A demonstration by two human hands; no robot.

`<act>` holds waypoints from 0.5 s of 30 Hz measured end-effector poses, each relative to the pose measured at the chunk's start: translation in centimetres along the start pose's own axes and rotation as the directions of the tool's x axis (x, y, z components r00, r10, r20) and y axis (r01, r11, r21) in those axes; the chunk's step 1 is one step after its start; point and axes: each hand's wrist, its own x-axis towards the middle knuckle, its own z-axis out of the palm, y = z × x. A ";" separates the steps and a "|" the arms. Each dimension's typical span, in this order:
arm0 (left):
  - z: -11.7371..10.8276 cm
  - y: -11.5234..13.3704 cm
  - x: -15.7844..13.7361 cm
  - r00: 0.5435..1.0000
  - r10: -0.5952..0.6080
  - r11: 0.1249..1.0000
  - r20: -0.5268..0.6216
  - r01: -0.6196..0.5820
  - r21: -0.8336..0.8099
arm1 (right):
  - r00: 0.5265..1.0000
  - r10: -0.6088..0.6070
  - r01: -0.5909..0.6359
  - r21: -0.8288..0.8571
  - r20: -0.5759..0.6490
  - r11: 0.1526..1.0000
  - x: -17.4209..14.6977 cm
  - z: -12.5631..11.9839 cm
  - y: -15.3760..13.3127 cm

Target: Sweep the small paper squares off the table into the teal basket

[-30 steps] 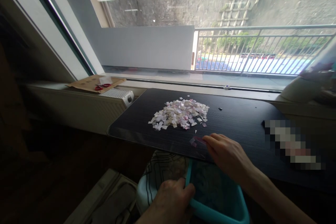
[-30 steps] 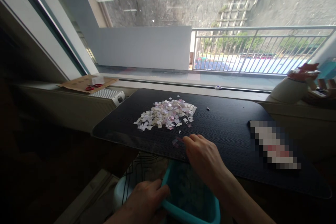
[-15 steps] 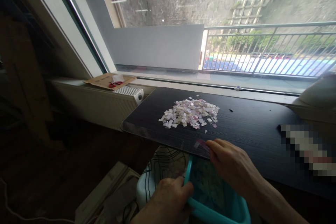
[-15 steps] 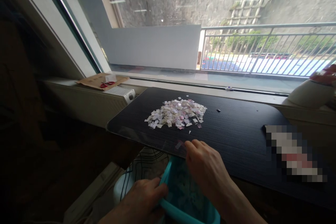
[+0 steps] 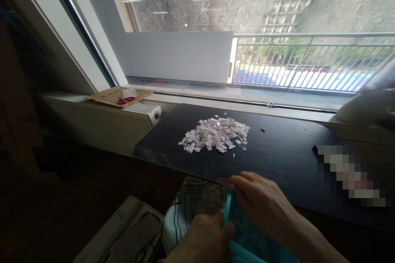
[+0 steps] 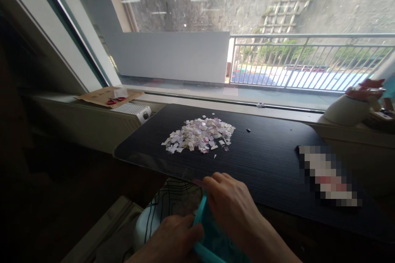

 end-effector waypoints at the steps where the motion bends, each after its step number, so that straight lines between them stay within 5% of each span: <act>1: 0.2 -0.2 0.0 1.000 0.000 1.000 -0.003 0.000 -0.002 | 0.999 0.020 -0.021 -0.030 -0.034 0.999 0.2 -0.4 0.9; 4: 0.7 -1.0 0.0 1.000 -0.010 1.000 0.004 0.010 -0.006 | 0.981 0.110 -0.135 -0.161 -0.157 0.978 1.3 -1.3 4.1; 8: 1.2 -2.5 -0.9 0.996 -0.090 0.996 -0.004 0.090 -0.014 | 0.984 0.109 -0.132 -0.166 -0.141 0.977 3.2 -1.5 6.9; 15: 1.3 -4.1 -3.2 0.981 -0.179 0.979 -0.070 0.171 -0.109 | 0.998 0.006 -0.013 -0.105 -0.066 0.994 1.6 -0.6 5.7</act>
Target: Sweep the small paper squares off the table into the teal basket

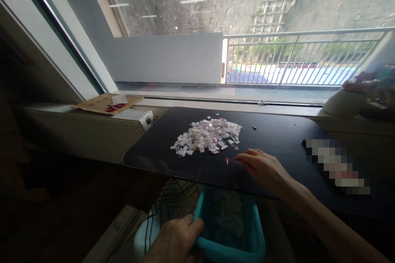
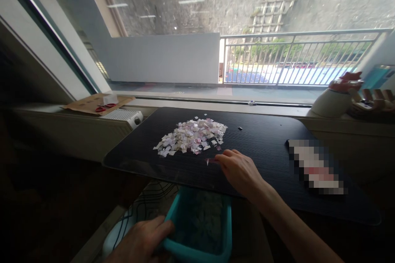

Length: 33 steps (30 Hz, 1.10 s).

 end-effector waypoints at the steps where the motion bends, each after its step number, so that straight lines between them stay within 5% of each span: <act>1: 0.1 -0.2 -0.2 0.999 -0.009 1.000 -0.034 0.009 -0.013 | 1.000 -0.018 0.018 0.013 0.014 1.000 -1.0 -0.1 -0.5; 6: 0.6 -0.8 -0.5 0.988 -0.004 0.999 -0.155 -0.004 -0.049 | 0.993 -0.077 0.070 0.084 0.087 0.994 -4.5 -1.4 -2.2; 11: 0.2 0.2 0.0 0.998 0.009 1.000 -0.065 -0.010 -0.023 | 0.999 0.027 -0.030 -0.070 -0.047 0.997 0.3 -1.4 -0.7; 16: 0.2 0.6 0.1 0.995 -0.014 1.000 -0.099 0.012 -0.021 | 0.998 0.063 -0.065 -0.157 -0.014 0.985 3.6 -0.2 0.6; 28: 0.5 0.0 0.4 0.995 0.033 0.999 -0.099 -0.034 0.000 | 0.998 0.046 -0.044 -0.057 0.032 0.997 0.1 -0.9 -0.5; 33: 0.1 0.4 0.5 0.997 0.016 1.000 -0.072 -0.017 -0.009 | 0.992 -0.013 0.007 0.052 0.122 0.999 -4.7 -0.3 -3.4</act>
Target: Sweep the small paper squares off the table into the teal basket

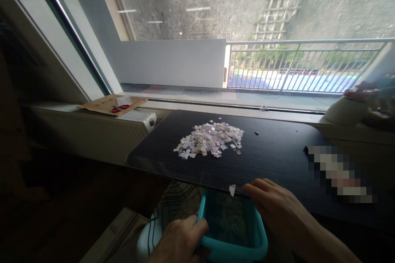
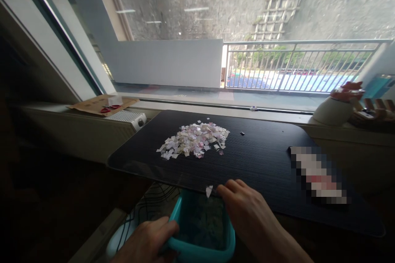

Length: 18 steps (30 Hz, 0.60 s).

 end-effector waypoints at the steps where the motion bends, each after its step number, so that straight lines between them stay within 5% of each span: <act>1: -0.1 0.1 0.2 1.000 -0.001 1.000 0.009 0.001 -0.005 | 1.000 -0.018 0.017 0.016 0.023 1.000 -1.0 0.1 -0.5; 5: -0.2 0.6 0.8 0.999 0.018 1.000 0.045 -0.018 0.009 | 0.999 -0.016 0.016 0.029 0.031 0.999 -1.4 -0.5 -0.6; 8: 0.3 0.7 1.2 0.996 0.028 0.997 0.089 -0.034 0.064 | 0.990 0.093 -0.099 -0.057 -0.109 0.993 1.8 -1.8 1.9; 12: 1.9 0.7 1.8 0.993 0.073 0.985 0.091 -0.086 0.151 | 0.970 0.195 -0.212 -0.116 -0.147 0.970 5.8 -2.4 4.8; 18: 1.8 2.7 2.7 0.977 0.182 0.952 0.110 -0.203 0.227 | 0.982 0.155 -0.164 -0.080 -0.106 0.983 5.5 -1.0 2.6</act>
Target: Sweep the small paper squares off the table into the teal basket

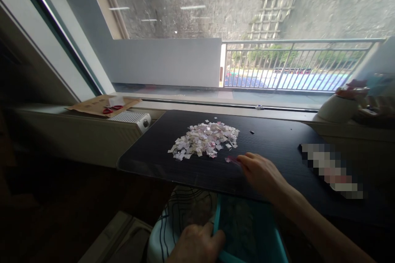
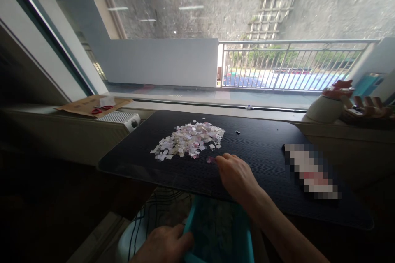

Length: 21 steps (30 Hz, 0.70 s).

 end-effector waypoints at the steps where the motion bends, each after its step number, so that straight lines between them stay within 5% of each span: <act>1: -0.6 0.3 0.2 1.000 0.009 1.000 0.009 -0.008 -0.013 | 1.000 -0.029 0.029 0.022 0.011 0.999 -0.3 0.0 -0.5; 8: -3.2 1.6 0.5 0.999 -0.004 0.998 0.036 0.006 -0.062 | 0.999 -0.029 0.027 0.067 0.018 0.997 -1.0 0.3 -2.0; 14: -3.3 1.7 0.1 0.999 -0.025 0.998 0.039 0.028 -0.059 | 0.977 -0.186 0.162 0.205 0.103 0.965 -3.0 0.4 -5.3; 21: -2.3 0.8 -0.4 0.999 -0.036 0.997 -0.011 0.035 -0.062 | 0.997 -0.077 0.077 0.027 -0.001 0.997 2.4 0.0 -2.6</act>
